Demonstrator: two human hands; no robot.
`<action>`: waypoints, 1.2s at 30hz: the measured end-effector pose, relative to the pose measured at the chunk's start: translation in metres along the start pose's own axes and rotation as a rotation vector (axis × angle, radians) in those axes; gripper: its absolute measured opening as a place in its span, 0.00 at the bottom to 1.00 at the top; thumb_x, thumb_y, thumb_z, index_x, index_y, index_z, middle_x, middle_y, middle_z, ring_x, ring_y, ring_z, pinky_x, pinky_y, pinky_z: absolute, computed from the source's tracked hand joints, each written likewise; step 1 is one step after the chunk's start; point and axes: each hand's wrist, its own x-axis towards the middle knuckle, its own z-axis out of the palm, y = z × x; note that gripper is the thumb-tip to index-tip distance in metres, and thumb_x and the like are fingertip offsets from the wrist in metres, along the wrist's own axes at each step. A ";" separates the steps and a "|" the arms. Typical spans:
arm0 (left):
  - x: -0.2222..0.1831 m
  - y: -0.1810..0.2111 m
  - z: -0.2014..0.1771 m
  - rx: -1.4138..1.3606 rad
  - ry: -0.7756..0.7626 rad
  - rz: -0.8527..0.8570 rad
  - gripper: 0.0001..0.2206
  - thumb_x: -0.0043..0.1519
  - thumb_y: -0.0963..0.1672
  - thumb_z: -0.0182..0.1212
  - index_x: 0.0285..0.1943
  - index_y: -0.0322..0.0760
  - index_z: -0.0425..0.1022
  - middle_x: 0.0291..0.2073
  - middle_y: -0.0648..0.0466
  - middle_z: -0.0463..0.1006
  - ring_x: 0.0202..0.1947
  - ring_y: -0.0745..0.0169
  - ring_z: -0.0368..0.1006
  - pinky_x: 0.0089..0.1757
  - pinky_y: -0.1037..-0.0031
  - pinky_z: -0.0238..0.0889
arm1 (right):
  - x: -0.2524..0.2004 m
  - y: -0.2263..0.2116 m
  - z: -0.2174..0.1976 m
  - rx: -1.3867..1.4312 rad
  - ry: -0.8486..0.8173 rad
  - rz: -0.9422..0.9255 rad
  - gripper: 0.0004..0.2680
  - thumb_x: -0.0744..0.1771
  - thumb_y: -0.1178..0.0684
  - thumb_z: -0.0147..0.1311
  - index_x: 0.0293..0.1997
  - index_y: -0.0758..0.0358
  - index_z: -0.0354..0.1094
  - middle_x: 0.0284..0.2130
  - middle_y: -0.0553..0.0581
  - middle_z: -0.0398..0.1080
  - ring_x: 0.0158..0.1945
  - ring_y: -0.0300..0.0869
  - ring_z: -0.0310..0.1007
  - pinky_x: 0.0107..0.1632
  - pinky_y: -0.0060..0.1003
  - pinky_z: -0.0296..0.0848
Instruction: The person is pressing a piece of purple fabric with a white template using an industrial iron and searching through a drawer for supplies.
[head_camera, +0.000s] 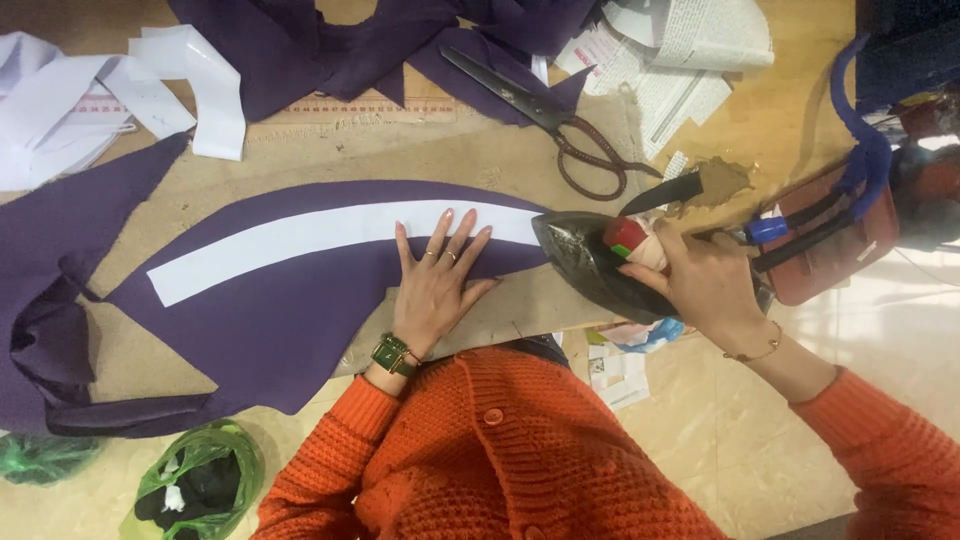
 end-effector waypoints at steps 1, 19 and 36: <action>0.000 0.000 -0.001 0.000 -0.002 0.001 0.32 0.66 0.64 0.33 0.79 0.65 0.52 0.79 0.67 0.49 0.79 0.63 0.34 0.67 0.35 0.15 | -0.002 0.001 0.002 0.001 -0.002 0.001 0.20 0.66 0.25 0.49 0.47 0.50 0.69 0.14 0.50 0.71 0.24 0.43 0.78 0.40 0.34 0.73; -0.014 -0.020 0.001 -0.032 0.130 -0.120 0.32 0.67 0.63 0.37 0.78 0.55 0.57 0.79 0.62 0.49 0.79 0.58 0.37 0.66 0.30 0.16 | -0.029 -0.017 -0.043 0.239 -0.237 0.083 0.21 0.63 0.25 0.52 0.53 0.45 0.68 0.19 0.55 0.76 0.33 0.47 0.81 0.41 0.36 0.75; -0.056 -0.070 -0.015 0.011 0.193 -0.407 0.30 0.70 0.59 0.40 0.79 0.53 0.55 0.80 0.58 0.48 0.79 0.49 0.35 0.62 0.24 0.13 | 0.102 -0.094 -0.029 0.118 0.103 -0.165 0.19 0.64 0.27 0.55 0.51 0.44 0.68 0.21 0.48 0.77 0.26 0.39 0.80 0.44 0.31 0.70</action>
